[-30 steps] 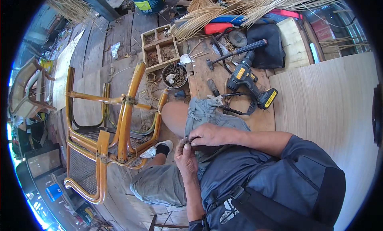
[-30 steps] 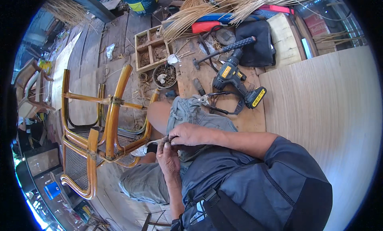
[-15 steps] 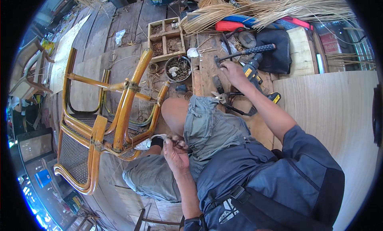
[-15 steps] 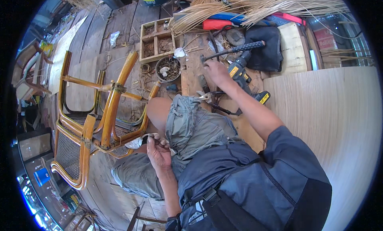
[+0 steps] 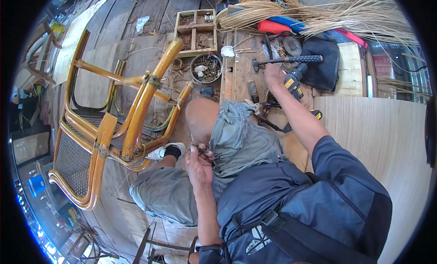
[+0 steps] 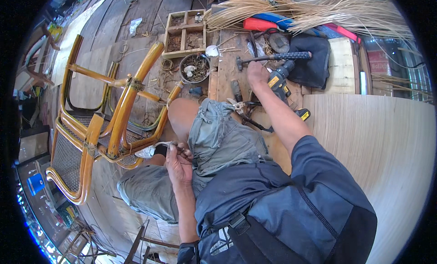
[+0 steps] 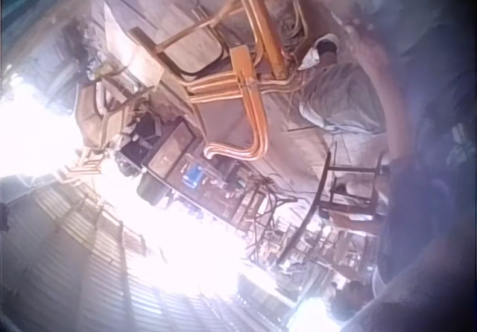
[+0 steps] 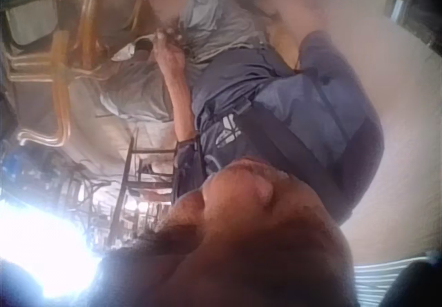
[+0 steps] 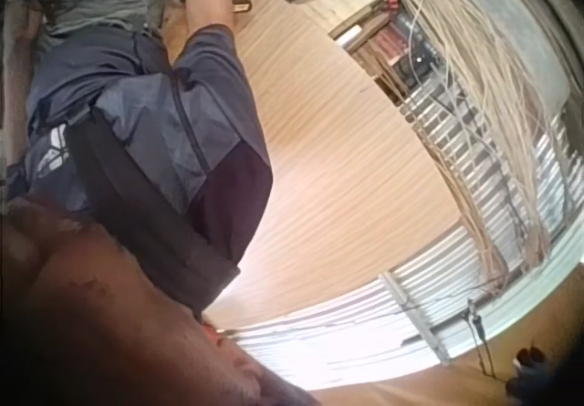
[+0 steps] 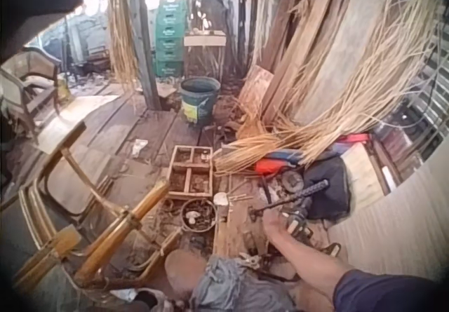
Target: The person sits on the floor and repairs a yellow rattan chair. They select a screw from a container, sand the screw threads, and use a power drill to drive the screw into the chair's frame. The person also lifts and repositions the chair to access different areas.
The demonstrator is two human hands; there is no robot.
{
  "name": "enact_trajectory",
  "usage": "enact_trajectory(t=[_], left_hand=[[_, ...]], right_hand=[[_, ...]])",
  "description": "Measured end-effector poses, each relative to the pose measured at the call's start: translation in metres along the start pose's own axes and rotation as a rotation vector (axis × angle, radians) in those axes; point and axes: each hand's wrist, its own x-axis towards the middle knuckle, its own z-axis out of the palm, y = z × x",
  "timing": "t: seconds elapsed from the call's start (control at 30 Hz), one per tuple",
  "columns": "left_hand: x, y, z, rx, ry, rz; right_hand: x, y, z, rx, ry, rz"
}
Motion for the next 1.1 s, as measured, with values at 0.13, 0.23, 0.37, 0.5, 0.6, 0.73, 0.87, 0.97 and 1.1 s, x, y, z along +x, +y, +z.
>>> enact_trajectory(t=[0.13, 0.23, 0.37, 0.5, 0.6, 0.73, 0.87, 0.97, 1.1], left_hand=[[0.001, 0.0, -0.003, 0.003, -0.025, 0.009], [0.002, 0.001, -0.007, -0.023, 0.015, 0.012], [0.0, 0.001, -0.013, -0.028, 0.044, 0.028], [0.005, -0.001, -0.009, -0.012, 0.052, -0.011], [0.01, -0.005, -0.007, -0.005, 0.037, -0.019], [0.012, -0.011, -0.018, -0.036, 0.014, -0.025], [0.014, -0.01, -0.018, -0.029, -0.017, -0.029], [0.013, -0.004, -0.015, 0.009, -0.003, -0.053], [0.013, -0.002, -0.013, 0.048, -0.037, -0.073]], right_hand=[[0.011, 0.0, 0.001, -0.018, -0.112, 0.001], [0.012, 0.005, -0.011, 0.031, -0.212, -0.189], [0.013, 0.011, -0.025, 0.626, -0.55, -0.055], [0.012, 0.007, -0.052, 1.071, -0.771, 0.226], [0.024, 0.006, -0.053, 1.045, -0.766, 0.24], [0.052, 0.007, -0.039, 0.835, -0.59, 0.119], [0.077, 0.028, -0.033, 0.427, -0.154, -0.185], [0.072, 0.032, -0.032, 0.464, 0.021, -0.311], [0.02, -0.003, -0.033, 0.744, -0.262, -0.14]])
